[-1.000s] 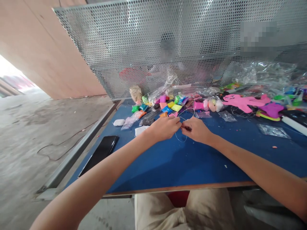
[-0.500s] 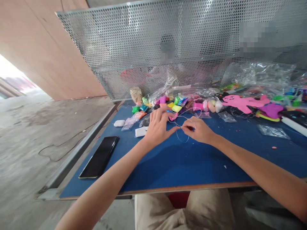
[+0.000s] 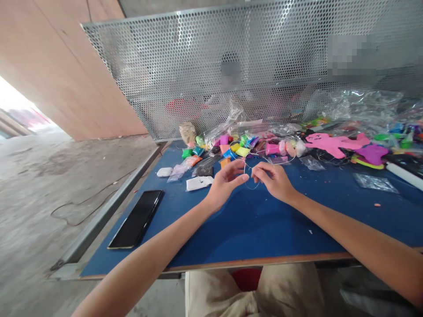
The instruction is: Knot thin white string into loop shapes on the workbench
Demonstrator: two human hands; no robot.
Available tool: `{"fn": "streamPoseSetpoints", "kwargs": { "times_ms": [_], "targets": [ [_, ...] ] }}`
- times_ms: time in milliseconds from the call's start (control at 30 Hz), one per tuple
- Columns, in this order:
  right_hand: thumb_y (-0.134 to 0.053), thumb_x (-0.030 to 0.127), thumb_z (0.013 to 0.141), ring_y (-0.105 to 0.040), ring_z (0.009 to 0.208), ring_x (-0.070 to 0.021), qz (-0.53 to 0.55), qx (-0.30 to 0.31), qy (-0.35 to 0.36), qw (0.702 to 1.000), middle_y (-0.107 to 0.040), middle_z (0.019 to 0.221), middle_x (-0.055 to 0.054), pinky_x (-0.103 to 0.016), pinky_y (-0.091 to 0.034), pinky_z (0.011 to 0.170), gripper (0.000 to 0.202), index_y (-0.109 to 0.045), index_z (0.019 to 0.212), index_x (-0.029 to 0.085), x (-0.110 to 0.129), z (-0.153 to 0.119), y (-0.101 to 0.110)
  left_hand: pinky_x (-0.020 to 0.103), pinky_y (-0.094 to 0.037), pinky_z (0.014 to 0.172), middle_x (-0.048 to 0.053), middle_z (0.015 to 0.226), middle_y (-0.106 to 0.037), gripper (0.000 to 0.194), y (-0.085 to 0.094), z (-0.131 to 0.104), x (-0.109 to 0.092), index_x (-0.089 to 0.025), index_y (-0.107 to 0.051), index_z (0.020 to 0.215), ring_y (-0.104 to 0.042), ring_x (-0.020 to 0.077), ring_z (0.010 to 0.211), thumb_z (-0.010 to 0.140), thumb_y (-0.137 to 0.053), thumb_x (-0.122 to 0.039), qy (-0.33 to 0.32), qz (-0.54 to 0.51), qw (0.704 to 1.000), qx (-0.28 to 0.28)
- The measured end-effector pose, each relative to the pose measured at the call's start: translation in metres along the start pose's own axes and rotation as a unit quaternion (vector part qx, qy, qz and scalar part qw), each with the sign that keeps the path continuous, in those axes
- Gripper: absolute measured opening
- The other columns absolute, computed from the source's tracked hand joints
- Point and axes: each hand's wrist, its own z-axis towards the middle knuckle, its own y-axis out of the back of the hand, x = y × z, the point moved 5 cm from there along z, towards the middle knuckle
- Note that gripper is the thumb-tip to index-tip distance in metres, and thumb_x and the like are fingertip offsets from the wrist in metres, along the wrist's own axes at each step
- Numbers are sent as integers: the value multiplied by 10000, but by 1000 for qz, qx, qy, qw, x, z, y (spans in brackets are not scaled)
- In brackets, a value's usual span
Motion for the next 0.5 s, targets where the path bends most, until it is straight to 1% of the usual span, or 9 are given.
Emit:
{"fn": "streamPoseSetpoints", "kwargs": {
  "times_ms": [33, 67, 100, 167, 233, 300, 400, 500],
  "targets": [
    [-493, 393, 989, -583, 644, -151, 19, 12, -1, 1000, -632, 672, -2, -271, -430, 618, 326, -638, 784, 187, -1, 0, -2, 373, -547, 928, 124, 1245, -651, 459, -5, -1, 0, -180, -546, 1319, -651, 214, 1092, 911, -640, -369, 9, -36, 999, 36],
    [-497, 400, 991, -572, 635, -146, 39, 26, 0, 999, -626, 666, -2, -270, -427, 612, 339, -636, 769, 185, -1, 0, -4, 382, -548, 927, 113, 1190, -684, 396, -7, -2, -1, -168, -616, 1252, -665, 216, 1060, 918, -631, -381, 13, -62, 997, 54],
    [-500, 404, 993, -560, 627, -142, 57, 40, 1, 998, -620, 658, -1, -269, -424, 610, 352, -633, 753, 182, -1, 0, -7, 387, -553, 918, 106, 1148, -705, 364, -8, -2, -2, -163, -664, 1194, -677, 217, 1024, 914, -635, -394, 13, -79, 995, 55],
    [-508, 402, 996, -539, 619, -135, 88, 63, 1, 994, -617, 654, -2, -269, -420, 610, 364, -631, 736, 178, -1, -1, -11, 387, -564, 884, 94, 1104, -721, 324, -5, -3, -3, -166, -717, 1103, -687, 212, 967, 887, -669, -403, 3, -93, 995, 37],
    [-505, 397, 1003, -529, 620, -134, 120, 80, -6, 990, -634, 663, -6, -272, -421, 614, 344, -637, 774, 178, -1, -2, -14, 377, -561, 875, 85, 1094, -724, 284, -1, -2, -5, -173, -741, 1040, -679, 208, 968, 854, -712, -385, -12, -90, 996, 15],
    [-491, 398, 1013, -530, 617, -137, 160, 93, -15, 983, -657, 668, -9, -276, -425, 616, 312, -635, 841, 182, -1, -3, -17, 367, -543, 900, 79, 1093, -722, 248, 2, -2, -6, -181, -752, 1003, -662, 206, 1000, 835, -736, -362, -25, -79, 997, 0],
    [-483, 404, 1017, -553, 627, -145, 204, 116, -26, 972, -688, 689, -20, -281, -433, 615, 284, -630, 910, 186, -3, -4, -21, 344, -522, 912, 80, 1058, -716, 229, 2, 0, -7, -179, -755, 990, -646, 201, 1000, 851, -722, -357, -27, -82, 996, 5],
    [-542, 402, 988, -607, 716, -158, 211, 124, -43, 969, -712, 798, -34, -297, -478, 694, 242, -653, 942, 192, -7, -3, -23, 311, -522, 865, 72, 1006, -703, 235, 3, 1, -3, -173, -742, 987, -641, 180, 927, 874, -692, -373, -10, -102, 995, 5]
  ]
}}
